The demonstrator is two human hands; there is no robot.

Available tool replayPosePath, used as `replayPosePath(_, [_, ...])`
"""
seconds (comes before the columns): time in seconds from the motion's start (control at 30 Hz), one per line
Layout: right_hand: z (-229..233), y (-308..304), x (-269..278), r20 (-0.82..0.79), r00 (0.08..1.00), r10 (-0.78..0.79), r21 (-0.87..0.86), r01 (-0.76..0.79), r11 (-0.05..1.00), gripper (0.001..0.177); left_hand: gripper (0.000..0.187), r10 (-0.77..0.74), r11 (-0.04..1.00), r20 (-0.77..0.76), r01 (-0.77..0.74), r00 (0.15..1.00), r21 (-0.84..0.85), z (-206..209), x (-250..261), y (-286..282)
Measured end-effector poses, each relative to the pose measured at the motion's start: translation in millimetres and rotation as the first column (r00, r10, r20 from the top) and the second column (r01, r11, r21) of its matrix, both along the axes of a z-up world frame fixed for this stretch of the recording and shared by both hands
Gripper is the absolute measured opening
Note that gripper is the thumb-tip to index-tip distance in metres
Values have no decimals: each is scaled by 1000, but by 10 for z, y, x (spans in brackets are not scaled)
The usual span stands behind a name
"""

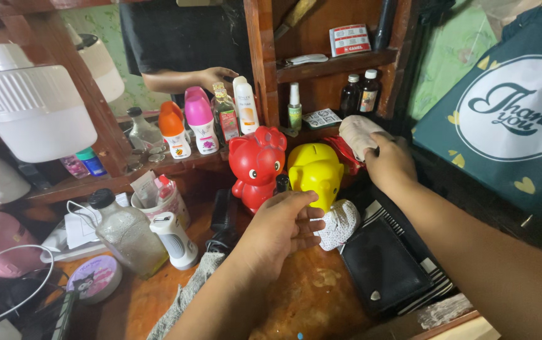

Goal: The person cleans a cluttered wooden vanity table using a cloth, wiping the surface and moving various items like bottles, a hairdryer, and a bag. They also organize small objects, including a plastic container and a charging cable, into a more orderly arrangement.

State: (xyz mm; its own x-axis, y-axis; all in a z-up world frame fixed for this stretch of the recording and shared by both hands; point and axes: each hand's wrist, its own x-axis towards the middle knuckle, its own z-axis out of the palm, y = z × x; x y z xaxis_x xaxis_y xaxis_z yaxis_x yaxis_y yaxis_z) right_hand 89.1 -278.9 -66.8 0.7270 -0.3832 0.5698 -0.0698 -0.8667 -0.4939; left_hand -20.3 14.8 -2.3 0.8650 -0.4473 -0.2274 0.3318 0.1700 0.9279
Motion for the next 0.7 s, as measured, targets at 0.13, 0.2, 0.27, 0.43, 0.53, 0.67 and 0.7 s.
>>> replayPosePath(0.13, [-27,42,-92,154,986,63,-242,-24,970,54,34,32,999,10,-32,999,5,-44,19,97])
replayPosePath(0.2, [12,151,-233,259,959,113,-303,-30,952,51,33,29,998,16,-28,999,-60,-119,53,152])
replayPosePath(0.27, [87,338,-430,332,934,129,-206,-61,977,45,31,43,993,59,-37,997,-110,-209,89,205])
replayPosePath(0.43, [270,773,-801,331,876,351,4,-373,928,22,21,172,981,117,-160,978,-108,-344,134,382])
replayPosePath(0.53, [332,995,-858,219,864,453,103,-482,870,26,24,238,959,145,-256,961,122,-358,161,506])
replayPosePath(0.67, [422,1304,-746,104,771,628,-20,-630,776,41,29,302,903,327,-379,895,203,-456,245,596])
replayPosePath(0.7, [435,1371,-728,88,800,593,-74,-589,805,42,26,306,885,403,-414,862,213,-496,253,609])
